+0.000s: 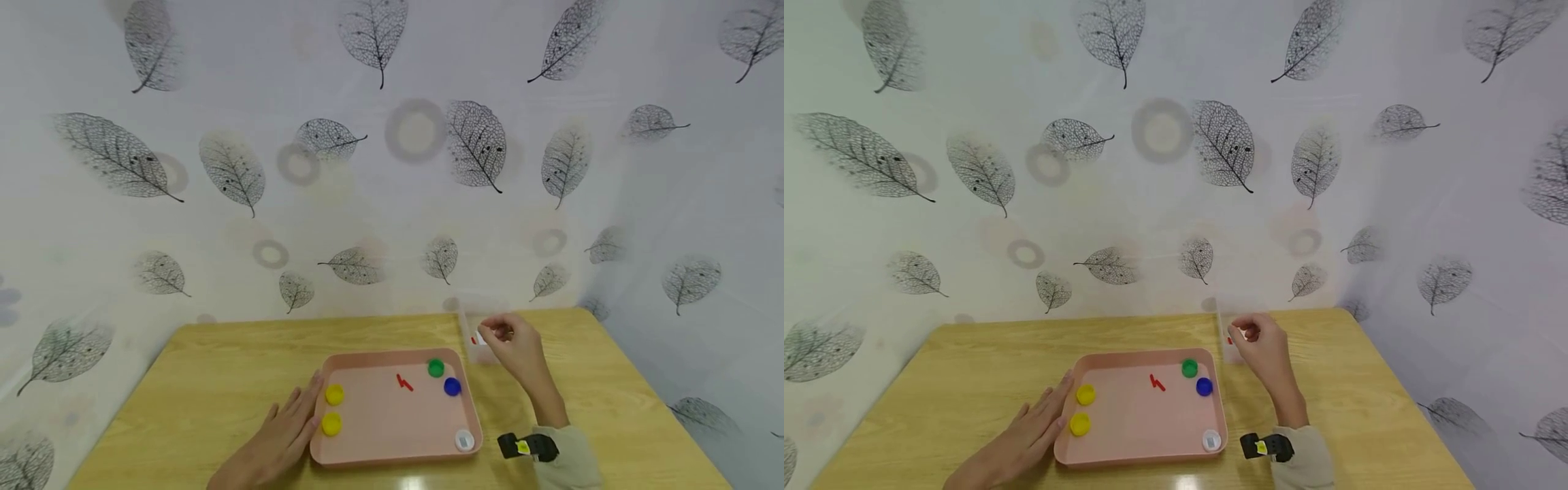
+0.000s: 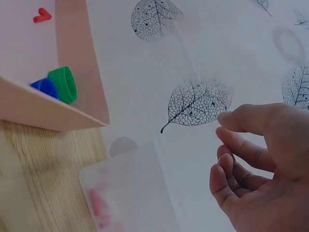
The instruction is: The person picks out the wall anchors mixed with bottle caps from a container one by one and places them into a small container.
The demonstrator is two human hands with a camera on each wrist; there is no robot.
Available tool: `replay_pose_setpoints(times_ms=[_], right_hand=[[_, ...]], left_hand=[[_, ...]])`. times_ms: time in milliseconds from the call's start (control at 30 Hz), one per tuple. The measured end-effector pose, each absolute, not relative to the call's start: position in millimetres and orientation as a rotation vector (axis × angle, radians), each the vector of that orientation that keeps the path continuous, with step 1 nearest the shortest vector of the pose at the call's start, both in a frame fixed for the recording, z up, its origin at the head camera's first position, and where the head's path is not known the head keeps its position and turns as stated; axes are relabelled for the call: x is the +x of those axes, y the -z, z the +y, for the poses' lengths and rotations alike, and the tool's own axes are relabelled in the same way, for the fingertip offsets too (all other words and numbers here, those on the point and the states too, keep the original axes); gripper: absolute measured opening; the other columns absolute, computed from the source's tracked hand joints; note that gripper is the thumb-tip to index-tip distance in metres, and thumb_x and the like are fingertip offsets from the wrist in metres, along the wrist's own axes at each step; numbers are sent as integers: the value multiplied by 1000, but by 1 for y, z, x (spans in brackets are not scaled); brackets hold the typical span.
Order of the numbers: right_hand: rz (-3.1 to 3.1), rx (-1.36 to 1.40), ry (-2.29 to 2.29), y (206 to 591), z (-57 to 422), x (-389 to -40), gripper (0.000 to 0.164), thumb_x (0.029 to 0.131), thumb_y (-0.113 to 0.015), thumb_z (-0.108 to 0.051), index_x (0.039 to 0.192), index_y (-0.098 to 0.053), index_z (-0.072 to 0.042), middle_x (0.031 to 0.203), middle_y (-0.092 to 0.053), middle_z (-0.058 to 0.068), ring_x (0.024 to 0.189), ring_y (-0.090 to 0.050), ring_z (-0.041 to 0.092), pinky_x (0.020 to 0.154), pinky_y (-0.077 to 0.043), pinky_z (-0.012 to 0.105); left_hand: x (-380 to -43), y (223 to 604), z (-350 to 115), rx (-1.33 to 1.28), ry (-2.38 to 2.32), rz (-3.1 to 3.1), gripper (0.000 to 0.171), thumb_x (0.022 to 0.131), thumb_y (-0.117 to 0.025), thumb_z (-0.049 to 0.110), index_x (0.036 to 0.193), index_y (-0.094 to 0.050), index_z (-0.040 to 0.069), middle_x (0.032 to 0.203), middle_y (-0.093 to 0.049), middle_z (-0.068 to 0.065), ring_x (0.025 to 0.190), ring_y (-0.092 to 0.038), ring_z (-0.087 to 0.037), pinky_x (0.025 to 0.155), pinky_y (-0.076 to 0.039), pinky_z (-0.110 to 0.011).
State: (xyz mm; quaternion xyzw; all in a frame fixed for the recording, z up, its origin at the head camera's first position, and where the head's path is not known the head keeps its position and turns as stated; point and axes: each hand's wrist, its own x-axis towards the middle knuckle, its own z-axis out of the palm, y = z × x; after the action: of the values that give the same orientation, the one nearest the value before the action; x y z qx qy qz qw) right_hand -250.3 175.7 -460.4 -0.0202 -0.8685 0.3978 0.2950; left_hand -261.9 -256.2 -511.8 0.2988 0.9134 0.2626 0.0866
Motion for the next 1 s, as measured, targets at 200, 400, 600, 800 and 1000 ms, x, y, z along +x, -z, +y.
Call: replay_pose_setpoints(times_ms=[200, 400, 600, 800, 1000], right_hand=[[-2311, 54, -1074, 463, 158, -256, 10, 89, -79, -6, 97, -74, -4, 88, -67, 5, 74, -60, 15, 67, -52, 23], [-2327, 98, -1107, 466, 141, -257, 10, 89, -80, -5, 97, -74, -4, 87, -66, 4, 74, -59, 15, 67, -52, 24], [-2368, 144, -1140, 467, 122, -256, 9, 89, -79, -8, 95, -73, -7, 85, -63, 0, 73, -57, 14, 66, -51, 25], [-2382, 188, -1135, 475, 103, -258, 13, 86, -81, -2, 92, -72, -9, 84, -62, 0, 72, -56, 13, 65, -50, 27], [-2432, 242, -1115, 488, 88, -263, 12, 86, -81, -1, 88, -73, -9, 82, -61, 6, 70, -57, 21, 62, -48, 25]], left_hand=[[-265, 514, -255, 878, -783, 2723, 62, 114, -30, 40, 167, -7, 18, 171, -9, -3, 152, -17, -49, 108, -7, -83], [-267, 516, -254, 896, -774, 2742, 62, 114, -30, 40, 167, -7, 18, 171, -9, -2, 151, -18, -50, 108, -7, -83], [-267, 515, -255, 905, -783, 2732, 61, 114, -30, 39, 167, -7, 19, 171, -9, -2, 151, -17, -50, 108, -7, -83], [-266, 512, -256, 919, -789, 2731, 61, 114, -31, 37, 167, -8, 16, 171, -9, -3, 150, -17, -51, 107, -8, -84], [-266, 513, -257, 911, -796, 2729, 61, 114, -31, 37, 166, -8, 16, 171, -10, -4, 151, -18, -51, 108, -7, -83]])
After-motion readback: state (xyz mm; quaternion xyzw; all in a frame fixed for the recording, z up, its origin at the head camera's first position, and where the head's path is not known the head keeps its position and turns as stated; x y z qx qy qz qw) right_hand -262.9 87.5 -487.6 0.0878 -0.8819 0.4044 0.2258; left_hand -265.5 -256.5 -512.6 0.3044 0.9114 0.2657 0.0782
